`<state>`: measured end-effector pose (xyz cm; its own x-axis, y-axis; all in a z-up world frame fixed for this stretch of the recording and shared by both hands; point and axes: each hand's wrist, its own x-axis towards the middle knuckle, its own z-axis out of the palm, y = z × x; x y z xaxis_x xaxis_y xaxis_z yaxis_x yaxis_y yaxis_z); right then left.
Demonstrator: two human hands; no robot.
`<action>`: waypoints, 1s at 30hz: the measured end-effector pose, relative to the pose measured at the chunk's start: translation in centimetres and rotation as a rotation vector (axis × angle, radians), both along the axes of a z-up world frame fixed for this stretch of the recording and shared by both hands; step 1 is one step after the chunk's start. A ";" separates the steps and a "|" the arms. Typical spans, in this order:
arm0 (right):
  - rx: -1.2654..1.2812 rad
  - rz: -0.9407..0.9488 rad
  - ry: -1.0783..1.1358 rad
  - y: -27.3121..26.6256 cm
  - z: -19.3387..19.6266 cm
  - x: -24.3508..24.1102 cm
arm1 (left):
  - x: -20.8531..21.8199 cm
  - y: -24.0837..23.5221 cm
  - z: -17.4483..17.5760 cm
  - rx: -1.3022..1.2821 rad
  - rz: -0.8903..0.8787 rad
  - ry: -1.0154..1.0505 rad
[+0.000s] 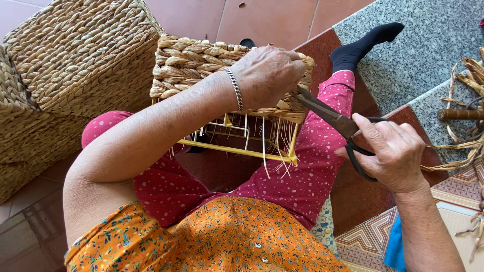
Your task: The person sits on the floor and uses scissors to trim excess woven material from the edges of a rectangular basket. They rotate the basket to access different sides and continue cutting protruding strands.
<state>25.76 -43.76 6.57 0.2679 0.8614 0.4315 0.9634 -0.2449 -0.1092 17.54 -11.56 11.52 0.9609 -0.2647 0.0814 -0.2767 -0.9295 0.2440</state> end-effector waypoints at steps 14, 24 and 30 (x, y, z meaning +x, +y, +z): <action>0.025 -0.008 -0.003 0.3 -3.0 0.6 | 0.5 0.7 0.6 -0.075 0.056 -0.058; 0.469 -0.232 0.805 -4.8 -11.1 -0.1 | -13.6 12.7 3.8 -0.262 0.255 -0.391; 0.581 -0.120 1.055 -2.2 -9.4 -2.1 | -21.8 14.2 3.4 -0.174 0.582 -0.320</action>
